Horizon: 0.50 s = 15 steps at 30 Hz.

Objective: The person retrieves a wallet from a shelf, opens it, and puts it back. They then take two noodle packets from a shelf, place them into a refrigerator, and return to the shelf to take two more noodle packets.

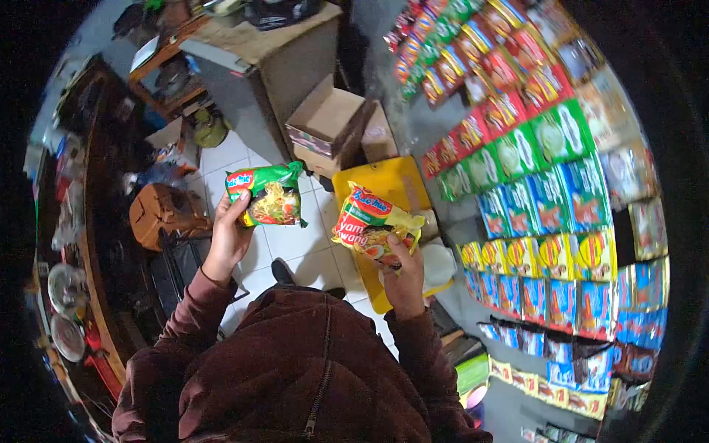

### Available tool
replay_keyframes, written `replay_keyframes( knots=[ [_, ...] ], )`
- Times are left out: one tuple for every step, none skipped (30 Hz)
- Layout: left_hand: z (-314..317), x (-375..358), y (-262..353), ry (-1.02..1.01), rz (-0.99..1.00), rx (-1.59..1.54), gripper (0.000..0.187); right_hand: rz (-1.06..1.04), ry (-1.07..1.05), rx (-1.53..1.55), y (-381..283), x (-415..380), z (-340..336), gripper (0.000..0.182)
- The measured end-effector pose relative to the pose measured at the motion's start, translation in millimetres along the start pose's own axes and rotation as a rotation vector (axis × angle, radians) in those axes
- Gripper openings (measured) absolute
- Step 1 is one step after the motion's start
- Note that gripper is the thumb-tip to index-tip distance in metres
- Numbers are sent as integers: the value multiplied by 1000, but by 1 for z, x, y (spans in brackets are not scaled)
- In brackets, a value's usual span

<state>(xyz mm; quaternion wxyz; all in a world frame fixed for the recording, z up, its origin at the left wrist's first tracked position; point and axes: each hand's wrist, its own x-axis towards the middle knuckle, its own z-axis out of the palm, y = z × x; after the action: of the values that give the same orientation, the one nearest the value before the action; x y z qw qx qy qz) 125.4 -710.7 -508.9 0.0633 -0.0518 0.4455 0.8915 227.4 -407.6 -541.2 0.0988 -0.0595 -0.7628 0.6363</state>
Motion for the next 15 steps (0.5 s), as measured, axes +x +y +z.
replay_keyframes(
  knots=[
    [-7,-2,7,19,25,-9,31,-187,-58,-225,2,6,9,50],
    [-15,-4,13,39,24,-21,31,-160,-75,-210,0,13,18,62],
    [-24,-5,21,57,23,-32,31,-177,-96,-207,0,20,31,62],
    [-34,-6,31,69,44,-36,31,2,-79,68,2,27,43,62],
    [-44,-8,39,106,47,-41,31,31,-92,68,1,31,56,58],
    [-55,-9,48,143,46,-45,31,60,-105,68,1,36,69,55],
    [-66,-11,58,180,43,-49,31,89,-118,68,-7,42,85,53],
    [-79,-10,66,197,44,-60,32,275,-105,413,-16,49,99,45],
    [-89,-8,74,204,54,-63,32,464,-87,756,-27,56,113,41],
    [-100,-7,82,190,78,-69,33,457,-101,754,-34,61,127,41],
    [-110,-5,90,176,98,-75,34,450,-110,757,-41,66,140,40],
    [-119,-4,97,196,96,-86,36,443,-119,760,-44,70,152,40],
    [-125,-2,104,200,104,-88,36,442,-128,759,-46,75,165,40],
    [-128,-1,110,228,137,-83,36,432,-140,753,-48,81,177,39],
    [-133,0,115,259,167,-77,37,426,-152,748,-49,86,188,38]
  ],
)
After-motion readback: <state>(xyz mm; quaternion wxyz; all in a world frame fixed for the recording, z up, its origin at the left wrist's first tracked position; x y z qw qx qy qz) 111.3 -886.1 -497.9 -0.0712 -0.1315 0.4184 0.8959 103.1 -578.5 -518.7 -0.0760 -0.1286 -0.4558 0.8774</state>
